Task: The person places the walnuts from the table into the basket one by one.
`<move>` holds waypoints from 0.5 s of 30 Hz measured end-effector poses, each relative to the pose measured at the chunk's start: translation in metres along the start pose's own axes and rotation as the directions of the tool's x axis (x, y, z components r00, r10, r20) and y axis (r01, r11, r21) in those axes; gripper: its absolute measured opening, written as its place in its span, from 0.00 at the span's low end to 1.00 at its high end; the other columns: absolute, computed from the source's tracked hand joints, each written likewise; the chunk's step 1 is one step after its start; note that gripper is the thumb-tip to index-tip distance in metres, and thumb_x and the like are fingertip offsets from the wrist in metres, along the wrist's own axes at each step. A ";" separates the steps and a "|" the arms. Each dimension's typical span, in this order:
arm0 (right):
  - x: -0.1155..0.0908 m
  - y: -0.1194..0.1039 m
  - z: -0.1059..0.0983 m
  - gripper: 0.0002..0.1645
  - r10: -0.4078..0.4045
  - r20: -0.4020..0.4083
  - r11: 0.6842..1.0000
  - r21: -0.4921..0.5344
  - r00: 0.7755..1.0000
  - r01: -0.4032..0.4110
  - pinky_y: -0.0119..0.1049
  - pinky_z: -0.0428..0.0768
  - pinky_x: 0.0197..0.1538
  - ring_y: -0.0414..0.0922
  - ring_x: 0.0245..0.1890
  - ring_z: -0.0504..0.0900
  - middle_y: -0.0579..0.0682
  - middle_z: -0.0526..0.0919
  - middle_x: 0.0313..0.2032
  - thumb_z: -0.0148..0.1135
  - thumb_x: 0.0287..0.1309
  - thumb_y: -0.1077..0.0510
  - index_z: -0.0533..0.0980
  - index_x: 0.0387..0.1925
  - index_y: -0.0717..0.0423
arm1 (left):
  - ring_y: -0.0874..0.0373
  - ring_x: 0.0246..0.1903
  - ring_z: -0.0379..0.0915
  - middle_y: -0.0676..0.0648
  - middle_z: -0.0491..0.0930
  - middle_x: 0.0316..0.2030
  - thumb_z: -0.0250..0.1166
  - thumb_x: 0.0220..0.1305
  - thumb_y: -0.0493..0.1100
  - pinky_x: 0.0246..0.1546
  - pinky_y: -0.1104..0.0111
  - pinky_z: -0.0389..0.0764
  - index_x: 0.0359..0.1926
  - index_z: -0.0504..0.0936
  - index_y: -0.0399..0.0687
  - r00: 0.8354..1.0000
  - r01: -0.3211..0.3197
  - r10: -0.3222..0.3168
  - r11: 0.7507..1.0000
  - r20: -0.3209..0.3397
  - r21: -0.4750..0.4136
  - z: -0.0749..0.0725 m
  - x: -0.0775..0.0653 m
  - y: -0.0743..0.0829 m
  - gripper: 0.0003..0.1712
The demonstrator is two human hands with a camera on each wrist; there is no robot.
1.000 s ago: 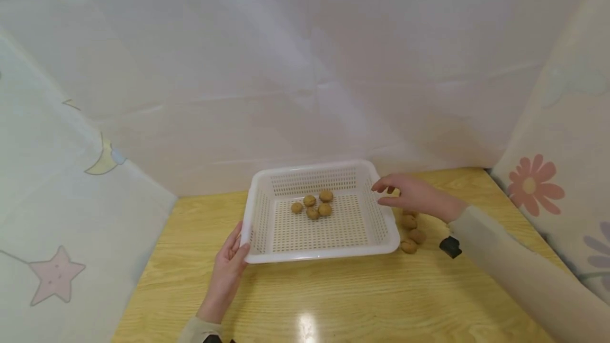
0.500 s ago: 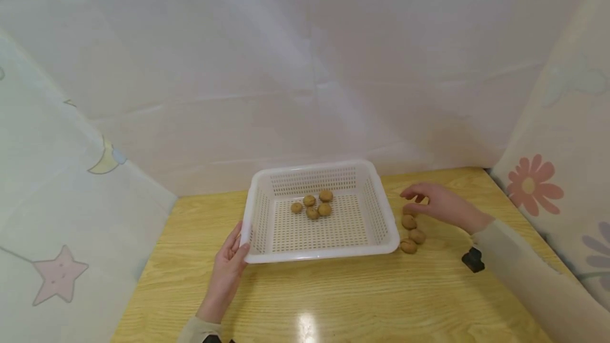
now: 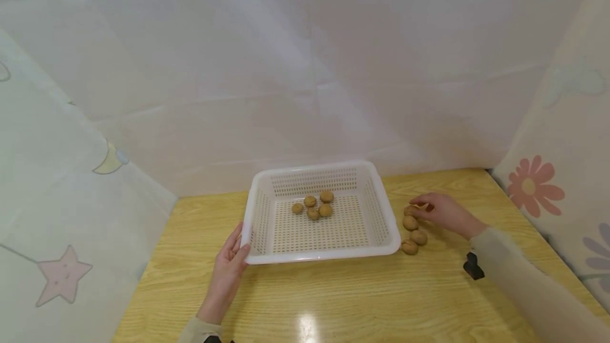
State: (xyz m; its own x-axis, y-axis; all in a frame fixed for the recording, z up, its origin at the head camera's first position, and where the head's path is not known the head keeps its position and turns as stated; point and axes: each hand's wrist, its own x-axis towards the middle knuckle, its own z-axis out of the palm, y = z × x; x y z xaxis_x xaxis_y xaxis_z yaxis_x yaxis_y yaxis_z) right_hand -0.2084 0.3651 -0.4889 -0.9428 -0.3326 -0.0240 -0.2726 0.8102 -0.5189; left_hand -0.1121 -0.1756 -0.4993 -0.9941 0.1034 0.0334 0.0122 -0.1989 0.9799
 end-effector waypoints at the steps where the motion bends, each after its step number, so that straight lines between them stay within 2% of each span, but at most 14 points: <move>1: 0.001 0.002 0.002 0.24 0.001 -0.004 1.000 -0.004 1.000 -0.001 0.37 0.83 0.38 0.49 0.43 0.83 0.62 0.85 0.53 0.67 0.70 0.51 0.82 0.58 0.63 | 0.40 0.76 0.56 0.37 0.54 0.80 0.54 0.80 0.36 0.70 0.55 0.69 0.83 0.47 0.43 1.000 0.000 0.000 1.000 0.000 0.000 0.000 0.000 0.000 0.39; 4: 0.004 0.008 0.007 0.23 -0.015 -0.002 1.000 -0.010 1.000 0.015 0.39 0.84 0.39 0.49 0.42 0.84 0.63 0.85 0.53 0.67 0.70 0.52 0.81 0.58 0.65 | 0.40 0.77 0.55 0.37 0.53 0.80 0.54 0.80 0.36 0.69 0.56 0.70 0.83 0.47 0.43 1.000 0.002 -0.002 1.000 -0.001 -0.003 0.000 0.000 0.000 0.39; 11: 0.008 0.016 0.013 0.22 -0.026 -0.016 1.000 0.004 1.000 0.026 0.43 0.84 0.42 0.48 0.42 0.83 0.53 0.86 0.45 0.68 0.69 0.54 0.81 0.57 0.64 | 0.40 0.76 0.55 0.37 0.54 0.80 0.55 0.80 0.37 0.70 0.54 0.68 0.84 0.47 0.44 1.000 -0.005 0.005 1.000 -0.004 -0.002 0.001 0.000 0.000 0.40; 15: 0.009 0.014 0.012 0.21 -0.024 -0.029 1.000 0.011 0.999 0.024 0.43 0.84 0.43 0.49 0.43 0.83 0.52 0.86 0.43 0.68 0.69 0.53 0.81 0.56 0.64 | 0.38 0.76 0.54 0.35 0.53 0.80 0.56 0.80 0.37 0.70 0.55 0.70 0.83 0.46 0.42 1.000 -0.023 0.023 1.000 0.005 0.012 0.000 0.001 -0.001 0.40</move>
State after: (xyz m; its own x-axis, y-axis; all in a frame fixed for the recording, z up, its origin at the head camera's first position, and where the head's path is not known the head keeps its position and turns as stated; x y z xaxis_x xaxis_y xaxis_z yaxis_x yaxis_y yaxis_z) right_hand -0.2187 0.3679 -0.5066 -0.9411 -0.3378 0.0129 -0.2932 0.7968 -0.5283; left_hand -0.1129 -0.1753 -0.5007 -0.9930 0.1033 0.0572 0.0367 -0.1899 0.9811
